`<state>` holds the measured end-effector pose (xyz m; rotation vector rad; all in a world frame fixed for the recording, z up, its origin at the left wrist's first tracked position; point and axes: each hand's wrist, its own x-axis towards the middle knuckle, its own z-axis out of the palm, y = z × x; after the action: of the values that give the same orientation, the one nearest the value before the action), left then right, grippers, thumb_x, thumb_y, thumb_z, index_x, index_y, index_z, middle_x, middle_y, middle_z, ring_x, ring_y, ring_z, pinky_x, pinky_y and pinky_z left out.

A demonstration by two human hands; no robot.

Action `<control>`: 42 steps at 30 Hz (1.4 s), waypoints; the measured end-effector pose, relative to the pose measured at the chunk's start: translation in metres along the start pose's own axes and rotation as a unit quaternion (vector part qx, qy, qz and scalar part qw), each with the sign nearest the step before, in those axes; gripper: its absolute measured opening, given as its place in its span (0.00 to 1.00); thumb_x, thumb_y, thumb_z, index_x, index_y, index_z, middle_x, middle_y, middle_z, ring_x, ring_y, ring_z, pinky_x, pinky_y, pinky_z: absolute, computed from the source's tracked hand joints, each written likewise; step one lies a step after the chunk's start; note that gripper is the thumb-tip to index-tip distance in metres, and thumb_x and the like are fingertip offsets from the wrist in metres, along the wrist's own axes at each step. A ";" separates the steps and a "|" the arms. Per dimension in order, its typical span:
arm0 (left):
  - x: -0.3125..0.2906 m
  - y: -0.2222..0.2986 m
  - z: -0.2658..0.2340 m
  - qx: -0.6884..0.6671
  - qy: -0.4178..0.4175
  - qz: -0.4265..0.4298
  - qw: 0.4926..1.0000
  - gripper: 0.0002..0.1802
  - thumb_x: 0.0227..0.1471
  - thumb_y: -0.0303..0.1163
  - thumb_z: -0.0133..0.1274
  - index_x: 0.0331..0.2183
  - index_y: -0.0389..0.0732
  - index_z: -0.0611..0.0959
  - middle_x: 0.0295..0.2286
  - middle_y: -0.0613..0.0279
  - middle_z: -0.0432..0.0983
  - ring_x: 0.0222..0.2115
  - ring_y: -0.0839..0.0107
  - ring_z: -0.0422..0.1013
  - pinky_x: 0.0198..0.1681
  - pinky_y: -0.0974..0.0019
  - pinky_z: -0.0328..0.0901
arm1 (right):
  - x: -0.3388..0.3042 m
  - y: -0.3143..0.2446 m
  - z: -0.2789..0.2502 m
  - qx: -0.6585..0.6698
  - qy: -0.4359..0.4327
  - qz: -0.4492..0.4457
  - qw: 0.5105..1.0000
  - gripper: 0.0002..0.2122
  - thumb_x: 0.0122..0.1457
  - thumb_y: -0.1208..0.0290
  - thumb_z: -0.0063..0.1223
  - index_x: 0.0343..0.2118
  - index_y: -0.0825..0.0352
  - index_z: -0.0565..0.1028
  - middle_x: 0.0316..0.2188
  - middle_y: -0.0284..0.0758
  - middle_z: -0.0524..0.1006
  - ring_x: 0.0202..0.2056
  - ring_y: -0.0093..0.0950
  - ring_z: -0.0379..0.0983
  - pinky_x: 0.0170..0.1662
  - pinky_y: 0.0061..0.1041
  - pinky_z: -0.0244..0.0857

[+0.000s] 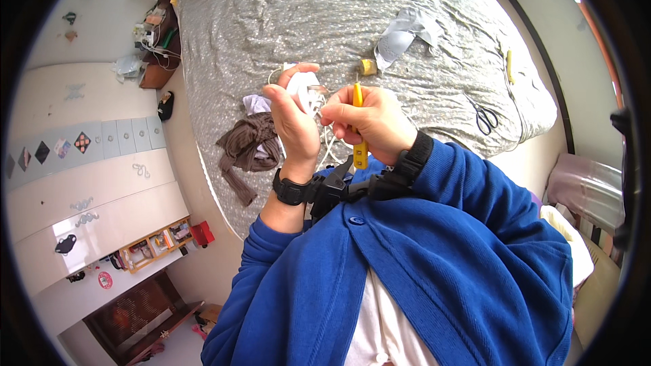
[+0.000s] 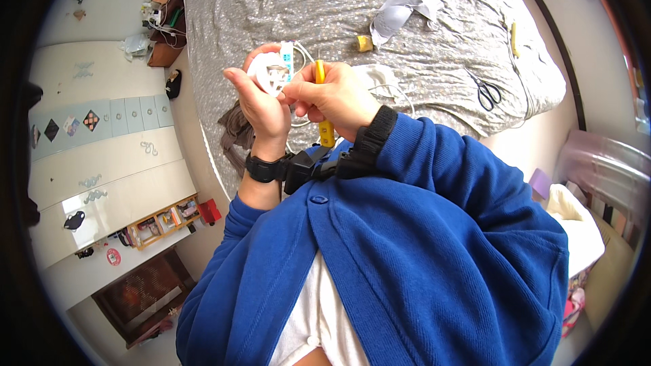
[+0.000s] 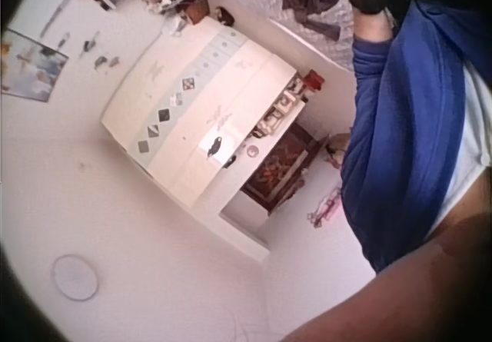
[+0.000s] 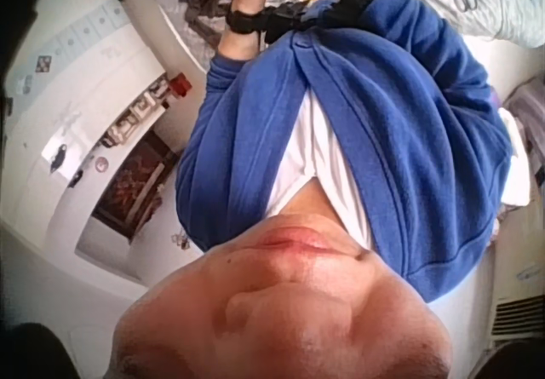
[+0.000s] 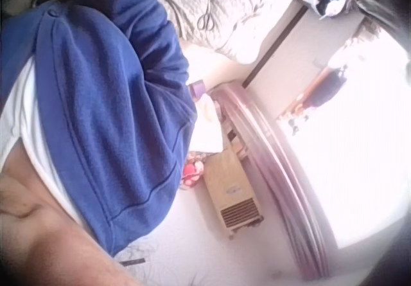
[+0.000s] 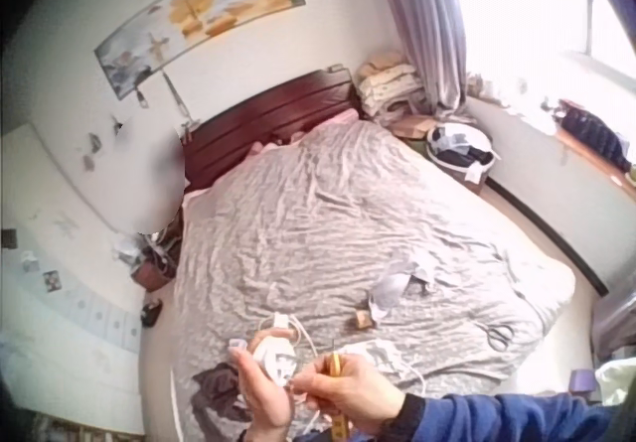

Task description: The person uses a yellow screwdriver to open a white electrical plug, adjusts internal wires, and tests the connection by plugging it into a wall socket and a power strip. The person then returns to the bed to continue adjusting the plug's internal components.

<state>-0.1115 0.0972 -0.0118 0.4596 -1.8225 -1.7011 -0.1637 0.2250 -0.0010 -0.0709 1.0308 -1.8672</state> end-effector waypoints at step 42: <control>-0.005 0.015 -0.019 -0.392 0.004 -0.173 0.904 0.43 0.61 0.68 0.29 0.39 0.36 0.80 0.27 0.62 0.77 0.24 0.69 0.73 0.28 0.69 0.68 | -0.020 -0.008 0.014 -0.159 -0.012 -0.173 0.972 0.07 0.58 0.73 0.62 0.31 0.68 0.75 0.21 0.27 0.74 0.22 0.14 0.68 0.26 0.15 0.61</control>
<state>-0.0940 0.0874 0.0025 0.4429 -0.9296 -2.4719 -0.1527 0.2330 0.0201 -0.4889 1.3611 -1.9832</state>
